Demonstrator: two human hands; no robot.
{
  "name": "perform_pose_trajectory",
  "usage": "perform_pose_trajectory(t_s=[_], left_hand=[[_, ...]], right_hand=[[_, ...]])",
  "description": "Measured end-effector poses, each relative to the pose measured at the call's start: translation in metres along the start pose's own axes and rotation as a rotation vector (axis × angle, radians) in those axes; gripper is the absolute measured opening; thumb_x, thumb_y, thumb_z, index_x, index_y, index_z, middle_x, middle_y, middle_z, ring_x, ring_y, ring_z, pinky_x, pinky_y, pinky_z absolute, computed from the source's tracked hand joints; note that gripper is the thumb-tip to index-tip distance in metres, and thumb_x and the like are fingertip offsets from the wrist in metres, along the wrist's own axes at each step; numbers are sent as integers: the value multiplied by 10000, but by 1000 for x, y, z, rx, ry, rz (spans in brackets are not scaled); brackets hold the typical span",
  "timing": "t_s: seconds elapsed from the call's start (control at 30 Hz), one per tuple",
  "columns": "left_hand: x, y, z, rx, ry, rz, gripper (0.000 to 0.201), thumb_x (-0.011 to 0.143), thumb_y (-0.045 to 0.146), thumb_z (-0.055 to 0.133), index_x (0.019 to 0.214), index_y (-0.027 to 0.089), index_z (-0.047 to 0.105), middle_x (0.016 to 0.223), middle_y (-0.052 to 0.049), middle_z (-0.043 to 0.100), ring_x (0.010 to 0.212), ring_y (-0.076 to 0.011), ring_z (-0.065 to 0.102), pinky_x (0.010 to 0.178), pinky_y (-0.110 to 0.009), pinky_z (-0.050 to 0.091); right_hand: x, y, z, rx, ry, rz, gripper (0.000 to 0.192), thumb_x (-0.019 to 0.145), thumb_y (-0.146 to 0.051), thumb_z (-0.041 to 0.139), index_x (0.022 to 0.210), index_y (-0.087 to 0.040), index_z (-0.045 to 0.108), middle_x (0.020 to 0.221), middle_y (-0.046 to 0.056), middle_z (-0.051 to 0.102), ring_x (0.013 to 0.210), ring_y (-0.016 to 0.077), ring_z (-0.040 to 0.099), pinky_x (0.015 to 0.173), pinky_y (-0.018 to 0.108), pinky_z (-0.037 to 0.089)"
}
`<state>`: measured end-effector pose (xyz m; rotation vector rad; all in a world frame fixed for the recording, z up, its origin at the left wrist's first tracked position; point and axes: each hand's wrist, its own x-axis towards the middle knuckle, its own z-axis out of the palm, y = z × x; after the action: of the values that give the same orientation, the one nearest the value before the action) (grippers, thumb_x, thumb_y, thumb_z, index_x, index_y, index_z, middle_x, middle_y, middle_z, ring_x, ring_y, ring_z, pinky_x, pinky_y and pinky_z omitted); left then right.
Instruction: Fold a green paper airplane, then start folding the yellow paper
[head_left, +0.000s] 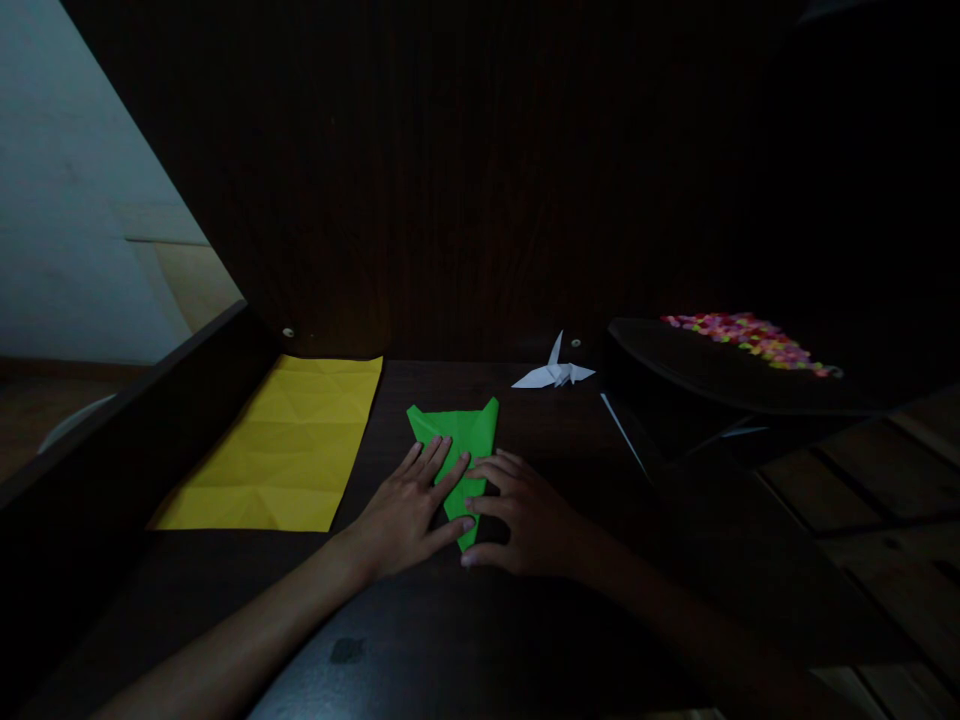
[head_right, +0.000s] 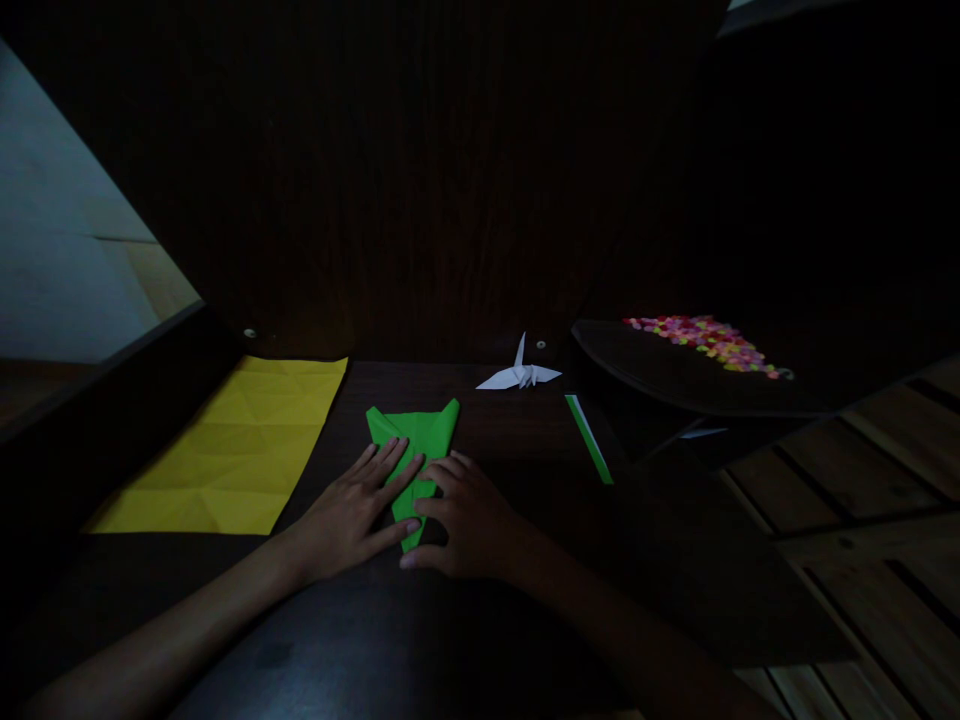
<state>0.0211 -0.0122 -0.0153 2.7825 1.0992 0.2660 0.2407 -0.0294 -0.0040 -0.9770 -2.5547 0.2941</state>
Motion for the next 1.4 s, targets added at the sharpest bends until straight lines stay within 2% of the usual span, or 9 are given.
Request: perform_pose_trajectory(t_s=[0.13, 0.27, 0.47, 0.63, 0.83, 1.1, 1.4], left_hand=[[0, 0, -1, -20, -15, 28, 686, 936, 591, 370, 1501, 221, 250, 1581, -79, 190, 1447, -321, 150, 1161, -526, 222], [-1, -1, -1, -39, -17, 46, 677, 944, 573, 368, 1508, 229, 221, 1570, -35, 240, 1446, -329, 148, 1157, -540, 234], [1, 0, -4, -40, -9, 49, 693, 933, 565, 409, 1501, 204, 244, 1546, -71, 296, 1440, -308, 186, 1151, -524, 268], [3, 4, -8, -51, 0, 64, 673, 939, 541, 423, 1470, 140, 321, 1530, -129, 312, 1423, -288, 248, 1146, -467, 313], [2, 6, -8, -30, -2, 119, 540, 951, 458, 459, 1383, 134, 466, 1464, -153, 429, 1363, -277, 384, 1123, -446, 369], [0, 7, -8, -124, 9, 121, 544, 961, 409, 454, 1439, 159, 386, 1492, -126, 384, 1379, -267, 352, 1130, -461, 362], [1, 8, -6, -88, 58, 128, 529, 948, 389, 478, 1400, 118, 439, 1441, -164, 455, 1338, -279, 422, 1094, -452, 410]], right_hand=[[-1, 2, -2, -2, -11, -7, 479, 727, -600, 693, 1004, -210, 725, 1204, 115, 602, 1189, 286, 488, 1063, 513, 313], [-2, 6, -4, -28, -33, -64, 486, 775, -578, 665, 1089, -209, 707, 1226, 130, 604, 1228, 281, 477, 1081, 507, 301], [-2, 7, -9, -76, -23, -112, 465, 854, -557, 588, 1114, -185, 689, 1172, 101, 676, 1258, 276, 470, 1112, 512, 271], [-3, 2, -14, -135, -99, -107, 467, 898, -500, 554, 1151, -124, 667, 1177, 123, 680, 1259, 285, 490, 1119, 475, 294], [-5, -1, -19, -94, -174, -92, 384, 911, -425, 558, 1142, -139, 669, 1202, 122, 671, 1260, 273, 504, 1089, 463, 350], [-5, -2, -17, -82, -189, -68, 405, 886, -436, 594, 1172, -155, 654, 1226, 115, 659, 1282, 272, 481, 1090, 455, 344], [-4, 1, -16, -176, -141, -88, 316, 939, -392, 518, 1089, -169, 685, 1160, 84, 695, 1204, 256, 538, 1051, 442, 366]])
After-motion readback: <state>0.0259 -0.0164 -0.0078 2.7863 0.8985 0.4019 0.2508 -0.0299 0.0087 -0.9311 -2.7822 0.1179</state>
